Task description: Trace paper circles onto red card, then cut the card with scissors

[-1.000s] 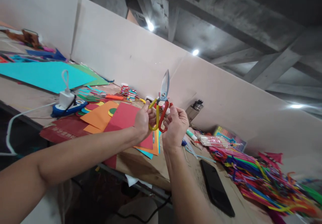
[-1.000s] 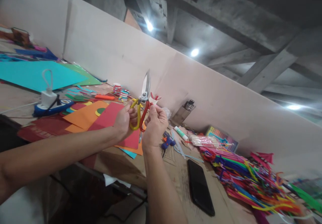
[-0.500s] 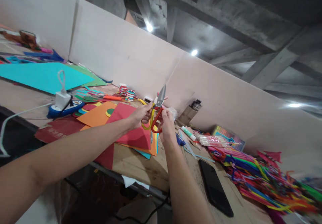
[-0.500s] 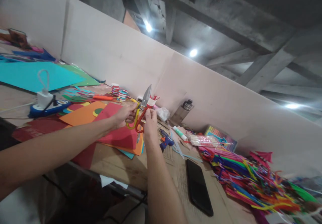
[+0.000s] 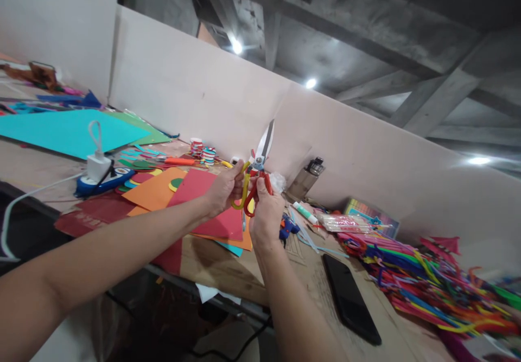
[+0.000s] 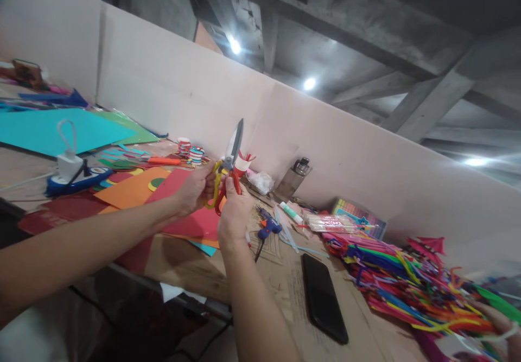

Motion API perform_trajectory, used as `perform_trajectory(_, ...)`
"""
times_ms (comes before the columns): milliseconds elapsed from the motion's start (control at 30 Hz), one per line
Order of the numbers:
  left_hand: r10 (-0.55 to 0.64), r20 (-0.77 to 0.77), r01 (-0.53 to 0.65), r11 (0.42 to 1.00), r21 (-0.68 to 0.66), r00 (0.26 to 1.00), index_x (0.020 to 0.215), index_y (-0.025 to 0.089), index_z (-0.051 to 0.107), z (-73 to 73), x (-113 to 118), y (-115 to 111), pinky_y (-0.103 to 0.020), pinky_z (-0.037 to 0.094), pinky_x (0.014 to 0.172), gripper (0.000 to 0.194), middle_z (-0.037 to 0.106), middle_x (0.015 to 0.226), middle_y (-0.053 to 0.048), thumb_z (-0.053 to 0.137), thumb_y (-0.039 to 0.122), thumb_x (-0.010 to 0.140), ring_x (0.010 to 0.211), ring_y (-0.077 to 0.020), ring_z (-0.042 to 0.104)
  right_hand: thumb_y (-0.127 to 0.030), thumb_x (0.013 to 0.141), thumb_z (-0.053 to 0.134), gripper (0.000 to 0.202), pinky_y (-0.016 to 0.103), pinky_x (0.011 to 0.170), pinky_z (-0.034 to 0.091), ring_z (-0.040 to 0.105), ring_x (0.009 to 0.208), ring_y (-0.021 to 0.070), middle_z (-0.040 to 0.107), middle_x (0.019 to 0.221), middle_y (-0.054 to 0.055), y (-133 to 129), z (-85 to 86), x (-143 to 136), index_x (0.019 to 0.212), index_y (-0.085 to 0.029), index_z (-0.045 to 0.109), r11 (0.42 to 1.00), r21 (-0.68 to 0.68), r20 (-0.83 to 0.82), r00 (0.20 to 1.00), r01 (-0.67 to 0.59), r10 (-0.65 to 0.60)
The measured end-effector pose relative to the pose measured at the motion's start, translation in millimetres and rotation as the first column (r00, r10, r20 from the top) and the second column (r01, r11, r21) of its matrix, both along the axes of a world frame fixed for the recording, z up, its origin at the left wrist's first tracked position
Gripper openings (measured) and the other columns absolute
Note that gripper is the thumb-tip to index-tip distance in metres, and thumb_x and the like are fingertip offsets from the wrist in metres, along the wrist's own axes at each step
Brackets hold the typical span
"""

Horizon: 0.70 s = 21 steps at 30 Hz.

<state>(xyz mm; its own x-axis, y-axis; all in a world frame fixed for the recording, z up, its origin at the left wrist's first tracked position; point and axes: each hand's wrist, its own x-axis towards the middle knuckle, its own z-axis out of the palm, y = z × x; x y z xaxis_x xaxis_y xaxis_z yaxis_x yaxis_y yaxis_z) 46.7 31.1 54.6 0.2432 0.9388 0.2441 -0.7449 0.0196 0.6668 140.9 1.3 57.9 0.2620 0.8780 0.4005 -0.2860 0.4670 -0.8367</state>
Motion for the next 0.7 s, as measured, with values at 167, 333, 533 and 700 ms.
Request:
perform_trajectory(167, -0.008, 0.078, 0.016, 0.995, -0.102, 0.997, 0.054, 0.021, 0.021, 7.0, -1, -17, -0.015, 0.017, 0.032, 0.062, 0.018, 0.044, 0.010, 0.063, 0.053, 0.086, 0.034, -0.0024, 0.015, -0.035, 0.072, 0.073, 0.020, 0.023, 0.060, 0.047, 0.057, 0.063, 0.0104, 0.068, 0.071, -0.001, -7, 4.1, -1, 0.082, -0.017, 0.073, 0.999, 0.015, 0.019, 0.999, -0.043, 0.043)
perform_trajectory(333, -0.027, 0.126, 0.044, 0.990, -0.131, 0.992, 0.053, 0.020, 0.019, 12.5, -2, -22, -0.016, 0.014, 0.031, 0.062, 0.015, 0.043, 0.010, 0.059, 0.050, 0.090, 0.033, -0.0021, 0.012, -0.033, 0.073, 0.072, 0.019, 0.023, 0.062, 0.048, 0.059, 0.064, 0.0101, 0.069, 0.073, -0.001, -9, 5.1, -1, 0.083, -0.017, 0.073, 0.999, 0.033, -0.002, 0.999, -0.042, 0.043)
perform_trajectory(533, -0.041, 0.179, 0.059, 0.993, -0.100, 0.983, 0.054, 0.020, 0.017, 15.2, -2, -27, -0.015, 0.012, 0.030, 0.062, 0.014, 0.044, 0.010, 0.057, 0.049, 0.092, 0.033, -0.0016, 0.010, -0.032, 0.072, 0.073, 0.020, 0.024, 0.071, 0.051, 0.062, 0.068, 0.0097, 0.071, 0.079, 0.000, -12, 9.7, -4, 0.086, -0.017, 0.073, 0.998, 0.036, -0.046, 0.998, -0.044, 0.046)
perform_trajectory(700, -0.056, 0.230, 0.083, 0.991, -0.109, 0.972, 0.054, 0.021, 0.014, 17.8, -2, -33, -0.015, 0.013, 0.030, 0.063, 0.013, 0.043, 0.010, 0.054, 0.050, 0.093, 0.031, -0.0012, 0.011, -0.035, 0.071, 0.073, 0.024, 0.026, 0.071, 0.053, 0.063, 0.069, 0.0114, 0.071, 0.080, 0.001, -21, 16.6, -4, 0.087, -0.017, 0.072, 0.998, 0.051, -0.010, 1.000, -0.024, 0.025)
